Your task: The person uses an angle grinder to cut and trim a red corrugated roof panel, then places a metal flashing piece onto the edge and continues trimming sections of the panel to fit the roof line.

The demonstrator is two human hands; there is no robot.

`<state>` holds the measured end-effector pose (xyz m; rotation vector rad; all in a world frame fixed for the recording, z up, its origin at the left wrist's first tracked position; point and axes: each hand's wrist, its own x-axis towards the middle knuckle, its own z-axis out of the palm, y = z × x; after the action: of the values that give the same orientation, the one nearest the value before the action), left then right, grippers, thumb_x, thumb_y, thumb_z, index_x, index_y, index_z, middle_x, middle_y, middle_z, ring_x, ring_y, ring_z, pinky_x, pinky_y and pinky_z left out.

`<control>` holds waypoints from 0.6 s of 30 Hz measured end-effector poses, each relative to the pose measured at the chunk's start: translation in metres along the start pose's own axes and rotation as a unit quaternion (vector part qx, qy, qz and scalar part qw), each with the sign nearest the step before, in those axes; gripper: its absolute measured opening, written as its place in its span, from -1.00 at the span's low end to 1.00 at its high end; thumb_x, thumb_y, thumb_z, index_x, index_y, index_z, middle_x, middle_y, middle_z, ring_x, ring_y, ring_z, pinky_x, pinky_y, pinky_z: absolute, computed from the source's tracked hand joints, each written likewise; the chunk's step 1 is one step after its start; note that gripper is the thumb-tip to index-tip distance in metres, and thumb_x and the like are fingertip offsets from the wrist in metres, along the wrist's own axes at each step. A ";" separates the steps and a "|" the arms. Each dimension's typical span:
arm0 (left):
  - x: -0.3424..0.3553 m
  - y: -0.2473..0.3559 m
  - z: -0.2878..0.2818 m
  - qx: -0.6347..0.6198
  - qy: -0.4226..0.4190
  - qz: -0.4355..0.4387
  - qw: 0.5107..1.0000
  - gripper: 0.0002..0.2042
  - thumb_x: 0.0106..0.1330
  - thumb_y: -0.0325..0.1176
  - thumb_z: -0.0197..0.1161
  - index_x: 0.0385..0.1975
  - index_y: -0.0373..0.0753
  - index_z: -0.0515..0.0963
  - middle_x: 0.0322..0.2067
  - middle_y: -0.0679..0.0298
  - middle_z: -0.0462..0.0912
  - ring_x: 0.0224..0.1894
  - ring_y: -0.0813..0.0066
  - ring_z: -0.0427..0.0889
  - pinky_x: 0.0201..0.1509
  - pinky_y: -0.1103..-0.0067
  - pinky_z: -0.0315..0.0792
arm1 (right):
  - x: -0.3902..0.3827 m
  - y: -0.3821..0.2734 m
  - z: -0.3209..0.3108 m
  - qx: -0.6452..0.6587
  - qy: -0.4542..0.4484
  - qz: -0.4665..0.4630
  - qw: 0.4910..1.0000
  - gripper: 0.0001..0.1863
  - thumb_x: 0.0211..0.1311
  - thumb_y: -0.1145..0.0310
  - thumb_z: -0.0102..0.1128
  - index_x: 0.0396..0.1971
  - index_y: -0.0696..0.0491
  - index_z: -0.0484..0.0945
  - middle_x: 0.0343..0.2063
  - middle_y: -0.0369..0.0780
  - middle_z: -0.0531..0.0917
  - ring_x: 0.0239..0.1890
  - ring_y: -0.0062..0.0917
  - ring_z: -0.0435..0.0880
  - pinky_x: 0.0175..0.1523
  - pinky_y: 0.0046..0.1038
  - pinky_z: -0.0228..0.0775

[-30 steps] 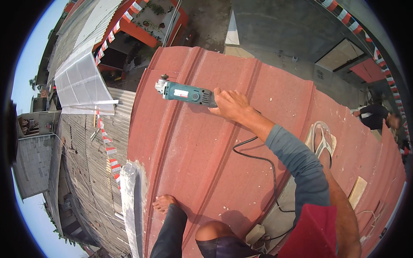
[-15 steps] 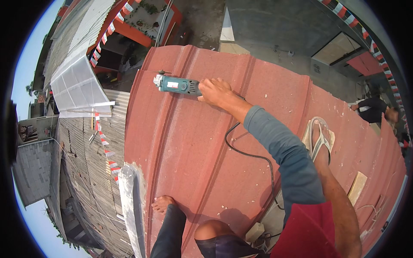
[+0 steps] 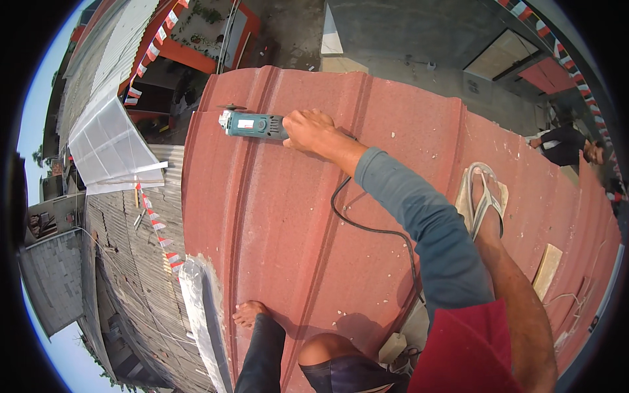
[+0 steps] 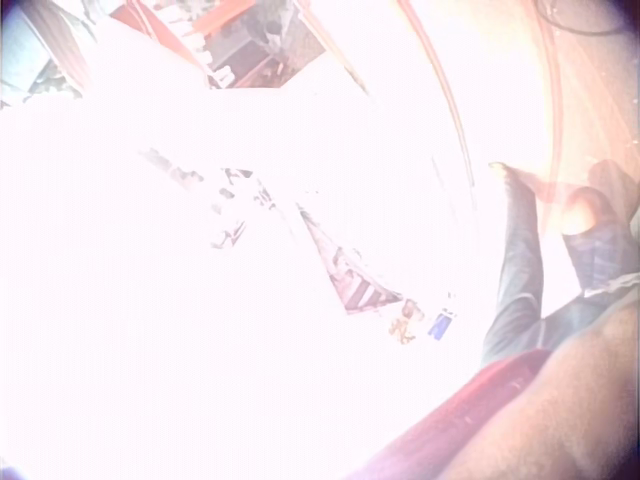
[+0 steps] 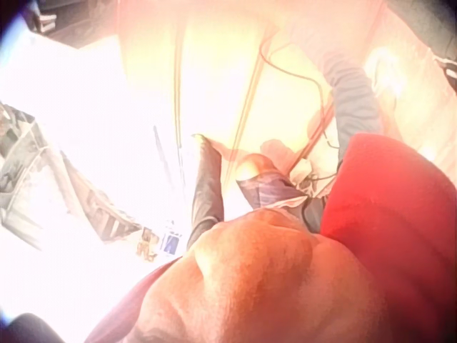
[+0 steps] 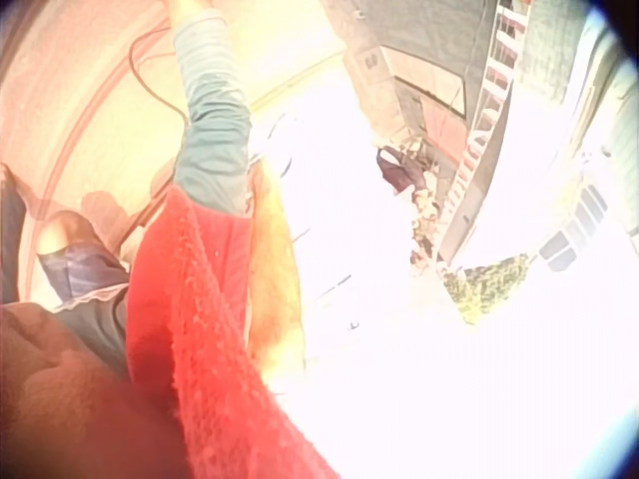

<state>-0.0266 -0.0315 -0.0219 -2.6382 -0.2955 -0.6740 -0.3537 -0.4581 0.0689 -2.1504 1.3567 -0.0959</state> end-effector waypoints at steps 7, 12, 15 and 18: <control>0.009 -0.010 0.004 -0.010 0.013 0.014 1.000 -0.58 0.40 0.01 -0.08 0.04 -0.17 0.36 -0.15 0.22 0.41 -0.11 0.25 0.50 -0.13 0.28 0.41 | 0.005 0.002 -0.001 -0.012 0.021 -0.029 0.999 -0.60 0.01 0.14 0.37 -0.28 0.17 0.63 -0.26 -0.03 0.67 -0.14 -0.14 0.67 -0.03 -0.19 0.49; 0.006 -0.012 0.012 -0.010 0.014 0.024 1.000 -0.58 0.40 0.02 -0.08 0.04 -0.17 0.36 -0.15 0.23 0.41 -0.10 0.26 0.49 -0.12 0.29 0.40 | 0.005 0.002 0.000 -0.007 0.065 -0.050 0.997 -0.61 -0.02 0.16 0.38 -0.32 0.19 0.64 -0.33 -0.01 0.69 -0.20 -0.11 0.69 -0.10 -0.19 0.52; 0.009 -0.011 0.014 -0.009 0.015 0.031 0.999 -0.58 0.40 0.02 -0.07 0.04 -0.17 0.36 -0.14 0.23 0.41 -0.10 0.26 0.49 -0.12 0.29 0.40 | 0.006 -0.007 -0.011 -0.017 0.005 -0.022 1.000 -0.60 0.00 0.15 0.37 -0.20 0.08 0.62 -0.21 -0.10 0.68 -0.10 -0.21 0.67 -0.01 -0.24 0.47; 0.010 -0.010 0.016 -0.010 0.016 0.039 0.999 -0.58 0.39 0.02 -0.07 0.05 -0.16 0.36 -0.14 0.23 0.41 -0.10 0.27 0.49 -0.11 0.29 0.39 | 0.009 -0.010 -0.017 -0.015 -0.029 -0.004 0.999 -0.61 -0.01 0.16 0.38 -0.21 0.08 0.63 -0.19 -0.12 0.68 -0.09 -0.24 0.67 0.00 -0.25 0.47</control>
<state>-0.0144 -0.0142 -0.0265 -2.6393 -0.1760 -0.6961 -0.3476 -0.4700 0.0860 -2.1667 1.3260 -0.0167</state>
